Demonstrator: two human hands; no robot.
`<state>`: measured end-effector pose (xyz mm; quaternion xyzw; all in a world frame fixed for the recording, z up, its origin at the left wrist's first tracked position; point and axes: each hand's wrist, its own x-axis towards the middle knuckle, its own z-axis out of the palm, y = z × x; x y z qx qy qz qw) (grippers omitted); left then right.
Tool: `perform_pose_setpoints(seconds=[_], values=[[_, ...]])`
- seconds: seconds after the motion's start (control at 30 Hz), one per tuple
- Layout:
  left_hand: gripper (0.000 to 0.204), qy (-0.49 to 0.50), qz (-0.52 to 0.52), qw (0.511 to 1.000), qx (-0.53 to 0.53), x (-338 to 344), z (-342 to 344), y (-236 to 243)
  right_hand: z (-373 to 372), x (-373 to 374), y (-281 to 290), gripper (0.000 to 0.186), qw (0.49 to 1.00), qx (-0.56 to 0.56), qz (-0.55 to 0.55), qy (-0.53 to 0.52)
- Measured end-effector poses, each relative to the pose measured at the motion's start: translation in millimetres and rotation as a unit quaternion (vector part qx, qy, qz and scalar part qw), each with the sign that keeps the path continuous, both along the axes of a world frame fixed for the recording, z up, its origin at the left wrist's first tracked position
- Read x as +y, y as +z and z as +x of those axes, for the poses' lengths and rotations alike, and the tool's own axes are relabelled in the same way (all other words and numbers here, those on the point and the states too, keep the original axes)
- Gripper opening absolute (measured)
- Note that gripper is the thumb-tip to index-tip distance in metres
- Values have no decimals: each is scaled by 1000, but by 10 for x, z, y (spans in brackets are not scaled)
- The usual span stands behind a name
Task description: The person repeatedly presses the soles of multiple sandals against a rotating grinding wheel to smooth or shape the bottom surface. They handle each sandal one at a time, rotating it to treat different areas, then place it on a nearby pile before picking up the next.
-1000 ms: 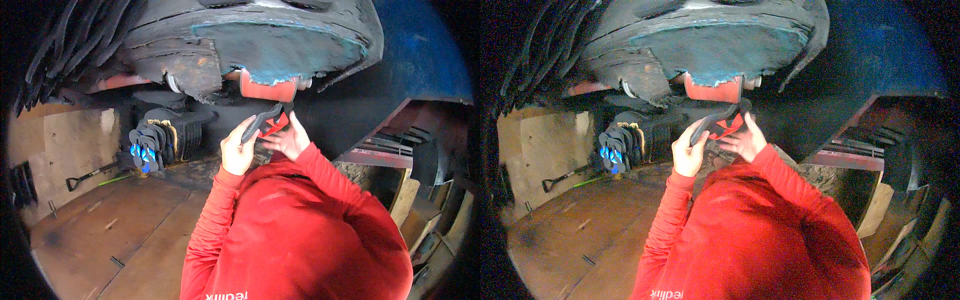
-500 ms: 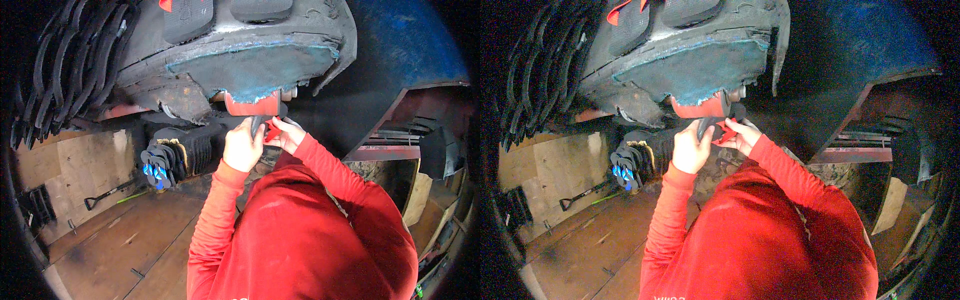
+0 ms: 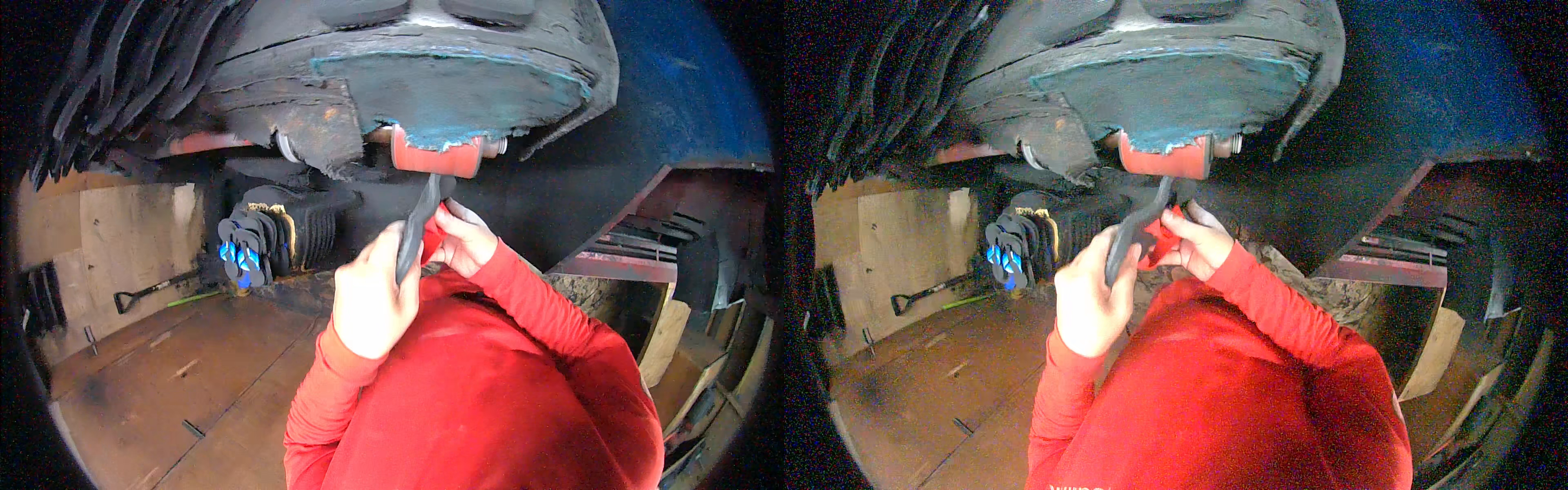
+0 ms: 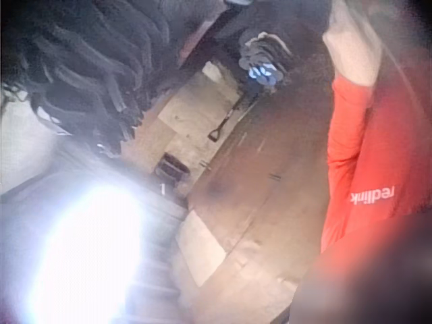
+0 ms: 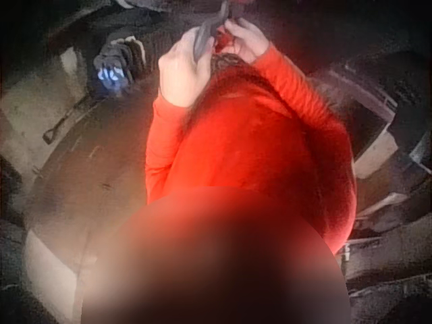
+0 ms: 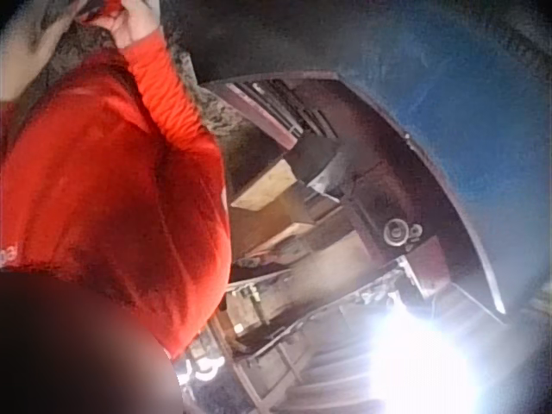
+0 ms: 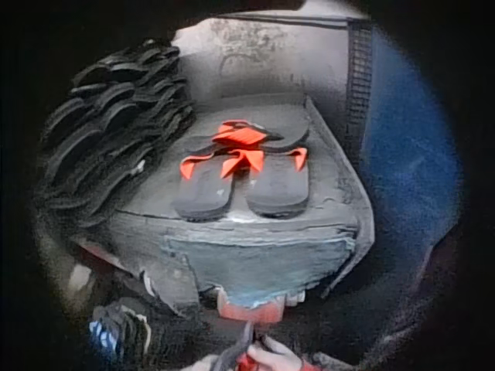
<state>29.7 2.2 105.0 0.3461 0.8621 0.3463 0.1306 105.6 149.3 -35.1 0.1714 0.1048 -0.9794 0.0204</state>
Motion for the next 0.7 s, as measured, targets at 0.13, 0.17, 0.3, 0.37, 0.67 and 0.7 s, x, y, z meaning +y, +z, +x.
perform_pose_setpoints(seconds=[0.13, 0.17, 0.3, 0.37, 0.67, 0.7], values=[[27, 16, 68, 996, 53, -63, 122, 188, 18, -41, 37, 35, 996, 17, 69, 60], [26, 16, 62, 997, 40, -5, 114, 160, -10, -1, 26, 37, 997, -11, 78, 25], [22, 1, 21, 999, -42, 435, -191, -377, -225, 266, -137, 31, 988, -94, 114, -34], [23, -12, 91, 996, 20, 370, -112, -525, -165, 250, -201, 30, 991, -70, 112, -36], [29, 13, 73, 997, 3, -94, 217, -216, 97, 16, -52, 43, 995, 15, 94, -32], [29, 21, 68, 997, -5, -106, 239, -185, 95, 12, -30, 44, 994, 4, 106, -22]])
